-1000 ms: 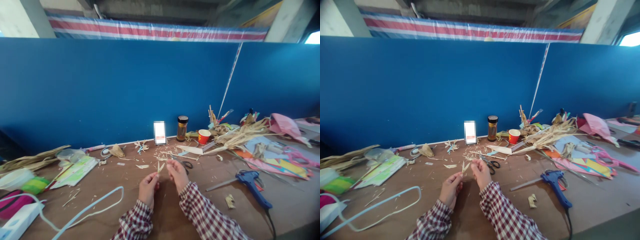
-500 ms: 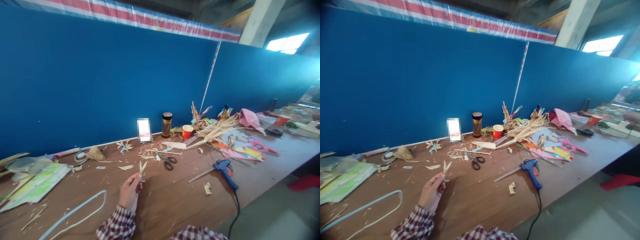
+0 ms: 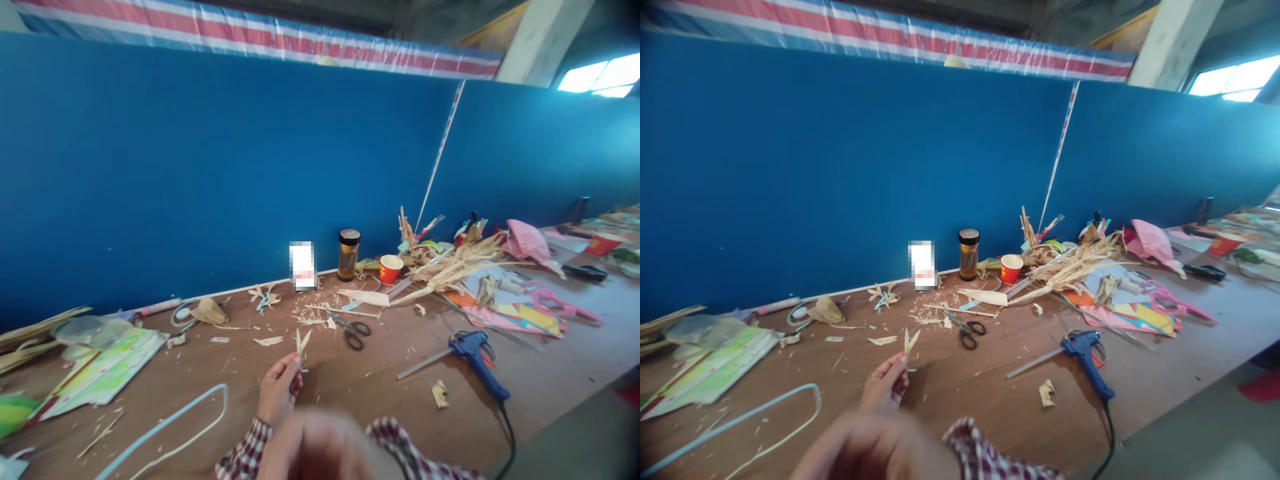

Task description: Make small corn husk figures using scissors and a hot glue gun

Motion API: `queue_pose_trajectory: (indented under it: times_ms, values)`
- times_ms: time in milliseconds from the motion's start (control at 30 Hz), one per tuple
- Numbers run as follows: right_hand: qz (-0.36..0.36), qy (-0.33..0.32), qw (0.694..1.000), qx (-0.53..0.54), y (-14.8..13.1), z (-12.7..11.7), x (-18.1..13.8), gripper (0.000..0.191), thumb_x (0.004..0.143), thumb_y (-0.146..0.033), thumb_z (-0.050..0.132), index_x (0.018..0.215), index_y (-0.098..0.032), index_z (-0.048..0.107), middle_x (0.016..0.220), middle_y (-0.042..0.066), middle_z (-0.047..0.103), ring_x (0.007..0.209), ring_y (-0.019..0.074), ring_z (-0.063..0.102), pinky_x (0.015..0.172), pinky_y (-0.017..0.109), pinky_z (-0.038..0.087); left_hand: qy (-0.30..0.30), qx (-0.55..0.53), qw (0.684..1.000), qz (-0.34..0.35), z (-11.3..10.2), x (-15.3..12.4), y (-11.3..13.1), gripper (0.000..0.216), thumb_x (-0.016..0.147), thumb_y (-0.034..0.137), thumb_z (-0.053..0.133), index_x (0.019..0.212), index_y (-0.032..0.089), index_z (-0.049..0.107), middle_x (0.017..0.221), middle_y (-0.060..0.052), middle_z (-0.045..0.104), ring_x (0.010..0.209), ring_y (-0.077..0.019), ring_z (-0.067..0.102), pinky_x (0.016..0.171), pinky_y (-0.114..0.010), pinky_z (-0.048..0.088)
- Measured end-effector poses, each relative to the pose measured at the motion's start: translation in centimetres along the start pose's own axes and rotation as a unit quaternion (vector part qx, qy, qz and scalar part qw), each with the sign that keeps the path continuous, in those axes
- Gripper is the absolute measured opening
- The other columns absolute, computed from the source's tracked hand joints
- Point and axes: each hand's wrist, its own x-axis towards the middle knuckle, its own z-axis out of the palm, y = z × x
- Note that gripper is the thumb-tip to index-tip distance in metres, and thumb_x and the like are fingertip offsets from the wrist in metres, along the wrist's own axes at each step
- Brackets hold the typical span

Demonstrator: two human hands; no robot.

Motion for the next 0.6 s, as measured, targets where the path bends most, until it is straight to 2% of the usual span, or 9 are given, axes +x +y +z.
queue_pose_trajectory:
  times_ms: [67,100,133,200,267,367,600]
  values:
    - [-0.02,0.097,0.995,-0.029,-2.9,-3.0,2.3,0.019,0.07,-0.038,0.059,0.084,-0.024,0.057,0.067,-0.002,0.056,0.059,0.0106,0.053,0.051,0.022,0.044,-0.018,0.0,1.0,0.001,-0.1,0.0,0.0,0.026,0.048,0.027,0.077,0.066,0.014,0.066,0.049,0.003,0.054,0.043,-0.005,0.045,0.04,-0.015,0.037]
    - [-0.029,0.195,0.978,-0.071,-3.6,-4.5,3.3,0.018,0.071,-0.036,0.059,0.079,-0.021,0.057,0.064,-0.002,0.053,0.055,0.0086,0.049,0.049,0.02,0.041,-0.026,0.001,1.0,0.001,-0.1,-0.1,0.1,0.026,0.05,0.028,0.076,0.068,0.014,0.066,0.05,0.003,0.054,0.043,-0.0046,0.045,0.041,-0.015,0.037]
    - [-0.022,0.261,0.959,-0.11,-3.8,-5.9,4.1,0.018,0.07,-0.035,0.06,0.076,-0.019,0.056,0.061,-0.003,0.052,0.052,0.0077,0.046,0.047,0.019,0.039,-0.034,0.002,0.999,0.001,0.0,-0.2,0.1,0.026,0.052,0.029,0.075,0.071,0.014,0.066,0.05,0.004,0.053,0.043,-0.0041,0.044,0.041,-0.015,0.037]
    - [0.022,0.306,0.942,-0.138,-3.1,-8.0,5.1,0.023,0.068,-0.035,0.061,0.08,-0.017,0.056,0.06,-0.003,0.051,0.052,0.0085,0.046,0.043,0.018,0.036,-0.041,0.014,0.999,-0.004,0.1,-0.4,0.0,0.026,0.054,0.029,0.074,0.072,0.013,0.065,0.05,0.005,0.051,0.041,-0.0033,0.043,0.041,-0.014,0.035]
    - [0.053,0.293,0.945,-0.135,-1.7,-9.3,5.6,0.026,0.068,-0.037,0.061,0.083,-0.015,0.057,0.064,-0.001,0.053,0.053,0.0086,0.047,0.042,0.017,0.035,-0.047,0.031,0.998,0.002,0.1,-0.5,-0.1,0.026,0.054,0.03,0.074,0.072,0.013,0.065,0.05,0.004,0.052,0.041,-0.0035,0.043,0.041,-0.015,0.035]
    - [0.073,0.244,0.961,-0.111,-0.2,-9.6,5.8,0.028,0.067,-0.04,0.062,0.077,-0.014,0.06,0.061,-0.001,0.053,0.053,0.0074,0.046,0.041,0.015,0.033,-0.071,0.058,0.996,0.019,0.0,-0.4,-0.3,0.026,0.057,0.031,0.072,0.073,0.012,0.065,0.051,0.004,0.052,0.042,-0.004,0.042,0.042,-0.016,0.034]
    - [0.078,0.227,0.97,0.039,0.1,-9.4,5.3,0.027,0.062,-0.038,0.068,0.071,-0.015,0.059,0.061,-0.004,0.052,0.05,0.004,0.044,0.04,0.013,0.028,-0.097,0.102,0.989,0.042,-0.4,-0.2,-0.8,0.025,0.06,0.032,0.069,0.074,0.012,0.065,0.05,0.003,0.053,0.04,-0.003,0.04,0.039,-0.015,0.03]
